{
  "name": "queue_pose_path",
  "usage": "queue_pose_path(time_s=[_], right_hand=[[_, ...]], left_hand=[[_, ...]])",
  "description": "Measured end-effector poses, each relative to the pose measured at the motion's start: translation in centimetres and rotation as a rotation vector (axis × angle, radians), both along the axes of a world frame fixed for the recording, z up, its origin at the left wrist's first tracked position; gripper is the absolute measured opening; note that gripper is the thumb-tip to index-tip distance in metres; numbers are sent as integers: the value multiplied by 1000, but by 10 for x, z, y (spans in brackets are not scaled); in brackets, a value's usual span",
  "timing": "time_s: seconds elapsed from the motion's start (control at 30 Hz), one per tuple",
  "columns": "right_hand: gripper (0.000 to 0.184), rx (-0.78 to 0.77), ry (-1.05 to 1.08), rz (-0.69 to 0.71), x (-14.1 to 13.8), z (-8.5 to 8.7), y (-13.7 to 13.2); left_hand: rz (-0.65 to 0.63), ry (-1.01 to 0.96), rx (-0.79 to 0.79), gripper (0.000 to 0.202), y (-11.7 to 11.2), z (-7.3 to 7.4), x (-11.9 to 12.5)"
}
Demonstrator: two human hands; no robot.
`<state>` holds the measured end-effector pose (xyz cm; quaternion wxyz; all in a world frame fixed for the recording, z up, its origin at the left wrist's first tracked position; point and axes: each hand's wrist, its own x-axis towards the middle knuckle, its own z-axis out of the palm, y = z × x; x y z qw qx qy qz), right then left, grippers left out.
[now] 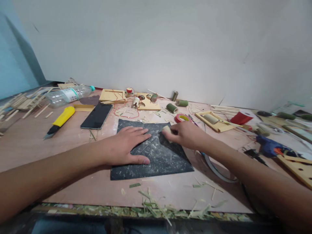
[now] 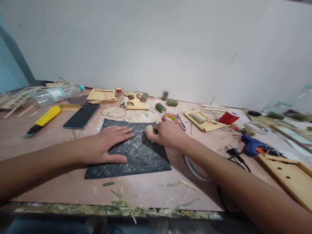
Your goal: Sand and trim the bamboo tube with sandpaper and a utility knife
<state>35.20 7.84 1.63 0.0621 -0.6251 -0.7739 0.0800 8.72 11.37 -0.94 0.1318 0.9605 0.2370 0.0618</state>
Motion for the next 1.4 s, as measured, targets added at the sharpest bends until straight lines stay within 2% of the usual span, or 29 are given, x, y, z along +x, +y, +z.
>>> queue_pose_path(time_s=[0.07,0.23,0.43,0.57,0.63,0.77,0.87,1.03,1.27,1.4], right_hand=[[52,6,9,-27,3,-1,3],[52,-56,64,60,-13,-4,-12],[47,117,102,-91,-10,-10,3],[50,79,245,5,-9,-3,1],[53,-44,482,66,-13,0,-8],[52,-402,1210,52,-16,0,-18],[49,-457,1397,21,-14,-3,-17],[49,-424,1415,-21,-13,-4,-15],[49,-495,1376,-2,-13,-9,-16],[52,-436,1311,19,-16,-9,-18]], left_hand=[[5,12,-7,82,0,1,0],[1,41,-12,85,1,0,0],[-12,57,-3,84,3,2,1],[-1,70,-12,87,1,2,1],[-1,58,-16,86,1,1,0],[6,39,-25,84,0,0,0],[9,55,-35,83,0,1,0],[14,36,-41,81,-1,2,-1],[18,33,-32,82,-2,1,-2],[7,50,-23,83,-2,1,-1]])
